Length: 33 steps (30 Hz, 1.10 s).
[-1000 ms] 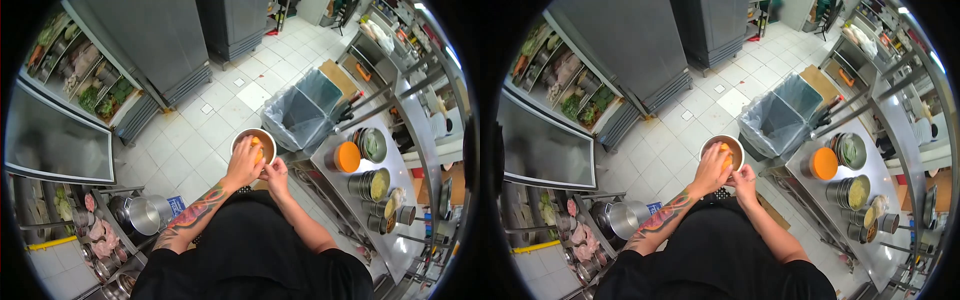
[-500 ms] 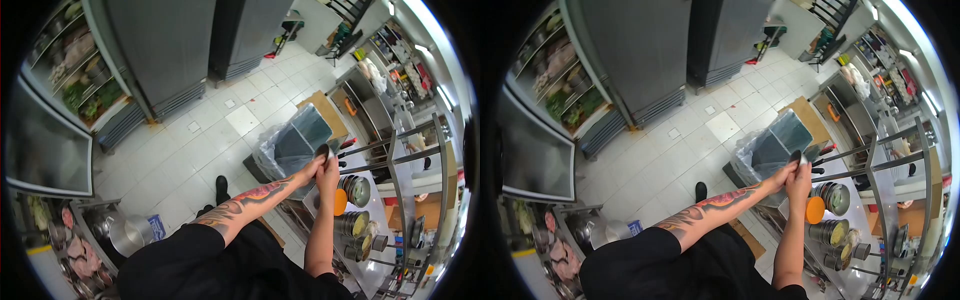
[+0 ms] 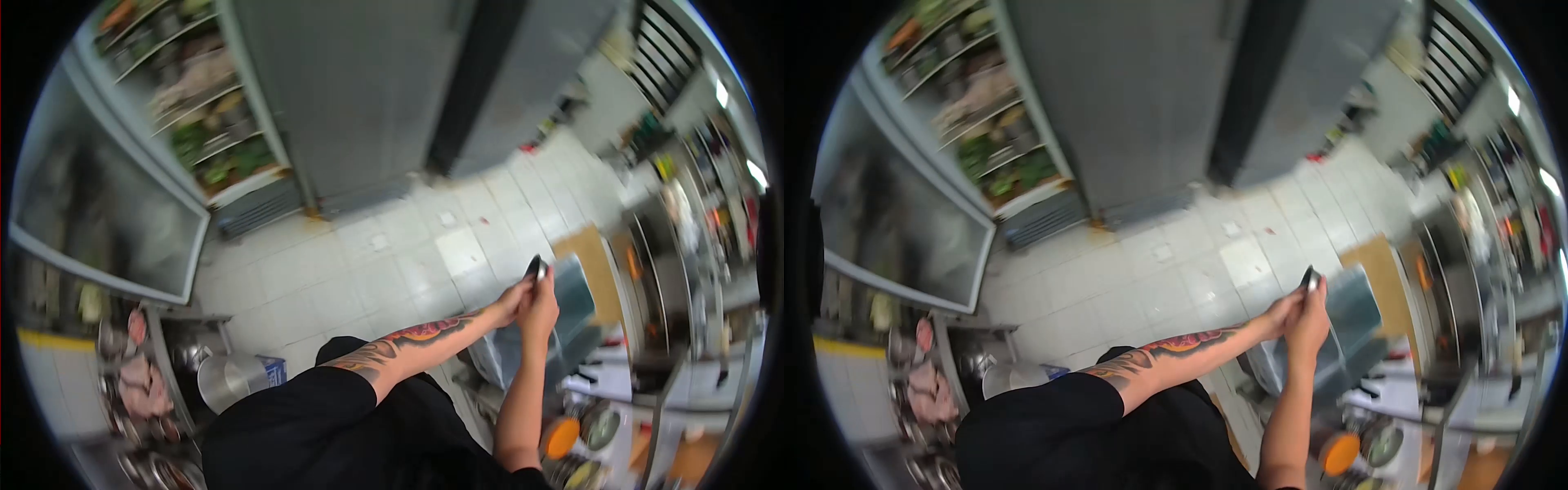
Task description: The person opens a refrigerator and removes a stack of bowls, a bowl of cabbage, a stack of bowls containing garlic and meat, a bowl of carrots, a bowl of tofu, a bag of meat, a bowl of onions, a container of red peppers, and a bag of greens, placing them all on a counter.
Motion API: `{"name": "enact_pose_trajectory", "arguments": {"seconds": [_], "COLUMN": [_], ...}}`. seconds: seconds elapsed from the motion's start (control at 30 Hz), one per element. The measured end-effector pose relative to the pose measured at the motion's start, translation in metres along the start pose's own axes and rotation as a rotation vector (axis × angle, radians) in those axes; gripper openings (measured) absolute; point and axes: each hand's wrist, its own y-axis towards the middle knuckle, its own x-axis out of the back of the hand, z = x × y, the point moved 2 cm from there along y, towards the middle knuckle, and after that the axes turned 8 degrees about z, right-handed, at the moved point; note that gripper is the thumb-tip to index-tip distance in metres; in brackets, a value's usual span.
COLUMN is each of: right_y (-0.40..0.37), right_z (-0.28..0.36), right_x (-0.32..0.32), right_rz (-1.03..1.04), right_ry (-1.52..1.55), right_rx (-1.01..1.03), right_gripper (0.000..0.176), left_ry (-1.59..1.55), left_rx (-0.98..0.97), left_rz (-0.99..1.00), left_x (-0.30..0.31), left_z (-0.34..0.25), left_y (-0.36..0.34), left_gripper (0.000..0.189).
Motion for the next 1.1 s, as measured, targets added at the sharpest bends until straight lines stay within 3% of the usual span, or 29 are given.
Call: {"name": "enact_pose_trajectory", "arguments": {"seconds": [0.03,0.07,0.1,0.13,0.17,0.2,0.27,0.33,0.4,0.47,0.53,0.57,0.63,0.67,0.7,0.77,0.8,0.87,0.9,0.93,1.0,1.03,1.1], "right_y": [0.005,0.006,0.013,0.008,0.006,0.007,0.010,0.011,0.011,0.013,0.017,0.019,0.024,0.025,0.027,0.036,0.043,0.060,0.070,0.085,0.123,0.139,0.184], "right_z": [0.019,0.032,0.040,0.072,0.089,0.120,0.196,0.271,0.332,0.406,0.476,0.507,0.559,0.582,0.603,0.639,0.650,0.675,0.690,0.698,0.714,0.731,0.759], "right_x": [-0.016,-0.045,-0.089,-0.112,-0.154,-0.172,-0.199,-0.221,-0.258,-0.262,-0.265,-0.269,-0.278,-0.282,-0.282,-0.268,-0.265,-0.255,-0.247,-0.257,-0.280,-0.277,-0.296], "right_rz": [0.134,0.086,-0.121,0.187,0.179,0.297,0.425,0.530,0.636,0.734,0.834,0.922,1.024,1.120,1.121,1.055,1.057,0.894,0.849,0.850,0.717,0.627,0.484], "right_ry": [0.277,0.546,0.624,1.308,1.450,1.616,1.746,1.817,1.865,1.840,1.841,1.836,1.814,1.793,1.788,1.569,1.563,1.284,1.242,1.242,0.931,1.044,1.099], "right_rx": [-0.168,-0.053,0.196,-0.272,-0.360,-0.409,-0.520,-0.490,-0.400,-0.382,-0.362,-0.348,-0.281,-0.218,-0.221,0.030,0.026,0.518,0.683,0.680,0.915,0.842,0.889], "right_gripper": [0.055,0.069,0.065,0.035,0.016,0.021,0.018,0.015,0.011,0.011,0.011,0.012,0.012,0.014,0.014,0.026,0.026,0.051,0.052,0.052,0.034,0.024,0.027], "left_ry": [0.401,0.660,1.152,1.645,1.702,1.923,2.223,2.381,2.361,2.213,1.893,1.893,0.514,0.508,0.482,0.451,0.444,0.461,0.452,0.450,0.443,0.479,0.546], "left_rx": [-0.088,-0.153,-0.333,-0.487,-0.435,-0.323,-0.351,-0.627,-0.811,-0.763,-0.959,-0.967,-0.648,-0.647,-0.707,-0.822,-0.820,-0.857,-0.854,-0.852,-0.867,-0.893,-0.923], "left_rz": [-0.036,-0.093,-0.178,-0.275,-0.331,-0.362,-0.289,-0.202,-0.553,-0.899,-1.207,-1.213,-0.909,-0.910,-0.927,-0.969,-0.970,-0.956,-0.919,-0.920,-0.755,-0.729,-0.662], "left_x": [0.015,0.039,0.061,0.078,0.078,0.075,0.092,0.119,0.116,0.094,0.134,0.147,0.163,0.168,0.176,0.194,0.199,0.200,0.192,0.190,0.185,0.170,0.159], "left_z": [-0.041,-0.073,-0.110,-0.148,-0.186,-0.223,-0.285,-0.349,-0.413,-0.466,-0.502,-0.517,-0.542,-0.553,-0.566,-0.591,-0.604,-0.630,-0.644,-0.660,-0.696,-0.716,-0.758], "left_y": [-0.011,-0.022,-0.038,-0.059,-0.092,-0.130,-0.196,-0.258,-0.331,-0.400,-0.446,-0.465,-0.496,-0.509,-0.520,-0.539,-0.546,-0.556,-0.556,-0.555,-0.546,-0.540,-0.528], "left_gripper": [0.044,0.041,0.039,0.037,0.035,0.037,0.035,0.035,0.041,0.052,0.053,0.053,0.056,0.056,0.057,0.055,0.055,0.053,0.055,0.055,0.061,0.066,0.068]}}
